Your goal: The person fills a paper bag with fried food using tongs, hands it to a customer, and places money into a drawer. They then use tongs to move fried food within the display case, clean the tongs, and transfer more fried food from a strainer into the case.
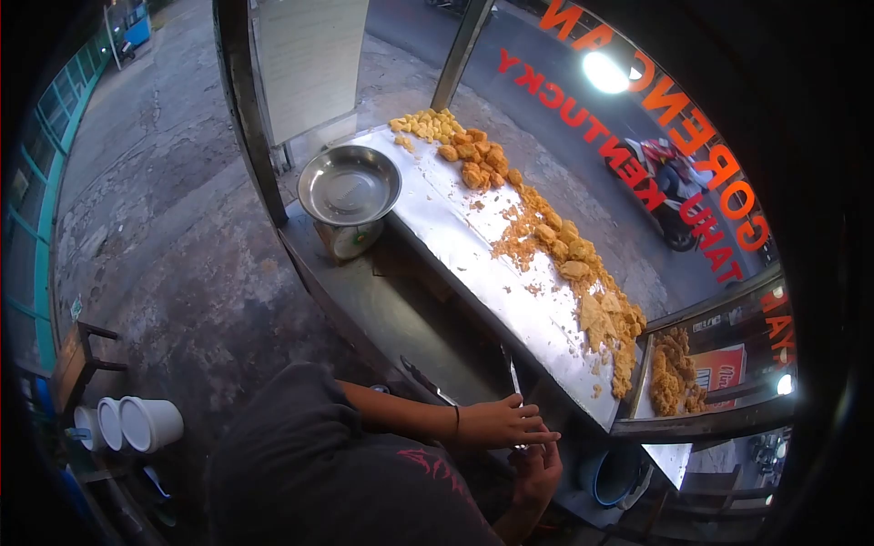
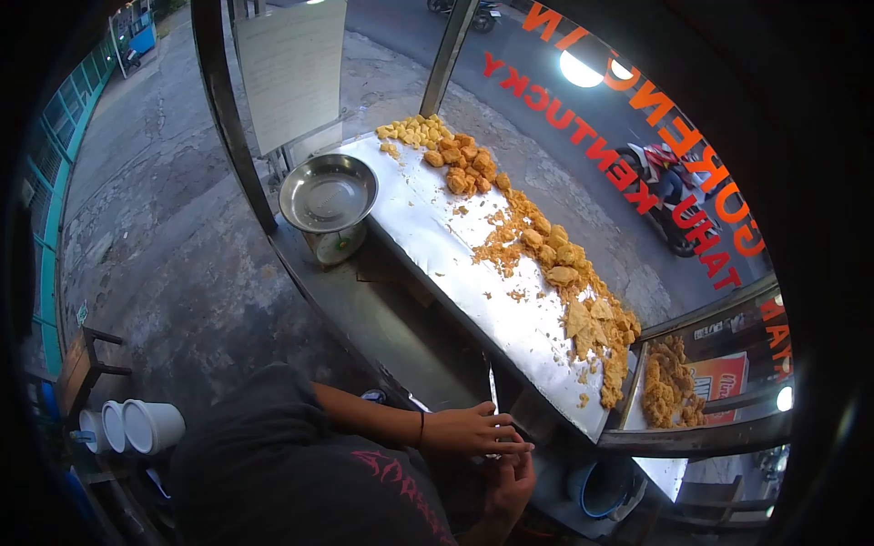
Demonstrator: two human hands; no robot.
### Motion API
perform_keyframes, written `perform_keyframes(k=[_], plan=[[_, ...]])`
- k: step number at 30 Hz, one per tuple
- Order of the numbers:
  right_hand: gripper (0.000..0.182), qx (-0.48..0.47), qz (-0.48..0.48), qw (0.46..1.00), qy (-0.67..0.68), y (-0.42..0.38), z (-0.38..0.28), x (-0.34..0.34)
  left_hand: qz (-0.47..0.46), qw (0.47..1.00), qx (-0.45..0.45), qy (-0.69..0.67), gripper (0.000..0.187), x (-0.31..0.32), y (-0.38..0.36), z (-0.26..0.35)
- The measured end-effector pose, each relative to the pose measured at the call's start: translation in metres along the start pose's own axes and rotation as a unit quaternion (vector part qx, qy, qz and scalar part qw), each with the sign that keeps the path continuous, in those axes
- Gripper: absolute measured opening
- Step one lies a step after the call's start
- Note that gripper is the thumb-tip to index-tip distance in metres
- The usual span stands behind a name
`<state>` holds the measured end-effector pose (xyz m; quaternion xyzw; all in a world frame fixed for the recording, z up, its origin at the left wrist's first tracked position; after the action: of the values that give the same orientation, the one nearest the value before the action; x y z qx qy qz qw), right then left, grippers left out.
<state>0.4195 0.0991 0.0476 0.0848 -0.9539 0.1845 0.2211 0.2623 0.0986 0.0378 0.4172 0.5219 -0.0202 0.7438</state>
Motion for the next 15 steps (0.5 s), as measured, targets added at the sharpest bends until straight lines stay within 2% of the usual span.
perform_keyframes(k=[3, 5, 6, 9, 10, 12, 15], plan=[[0.052, 0.0, -0.023, 1.0, -0.009, 0.005, -0.018, 0.003, -0.057, 0.987, -0.02, -0.151, 0.087, -0.04, 0.002, -0.02], [0.055, -0.001, -0.066, 0.998, 0.011, 0.01, -0.033, -0.004, -0.02, 0.967, -0.04, -0.251, 0.07, -0.073, 0.003, -0.033], [0.059, -0.015, -0.046, 0.999, -0.016, 0.011, -0.041, -0.003, -0.002, 0.953, -0.05, -0.3, 0.062, -0.084, 0.002, -0.042], [0.06, -0.067, -0.065, 0.996, -0.015, 0.028, -0.051, -0.017, 0.14, 0.961, -0.058, -0.233, 0.028, -0.11, -0.011, -0.074], [0.058, -0.069, -0.069, 0.995, -0.001, 0.034, -0.055, -0.021, 0.162, 0.955, -0.107, -0.225, 0.015, -0.13, -0.014, -0.085], [0.055, -0.098, -0.042, 0.994, 0.039, 0.048, -0.056, -0.026, 0.208, 0.926, -0.216, -0.231, 0.015, -0.134, -0.033, -0.116], [0.05, -0.129, -0.014, 0.99, 0.058, 0.071, -0.049, -0.027, 0.252, 0.908, -0.329, -0.068, 0.014, -0.135, -0.059, -0.15]])
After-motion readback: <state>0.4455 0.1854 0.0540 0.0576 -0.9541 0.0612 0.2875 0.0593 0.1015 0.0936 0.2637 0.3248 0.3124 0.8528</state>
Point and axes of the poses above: each hand's wrist, its own y-axis towards the middle knuckle, its own x-axis out of the palm, z = x × y, the point moved 5 cm from there along y, towards the middle knuckle, and after that the axes turned 14 degrees about y, right-handed, at the moved point
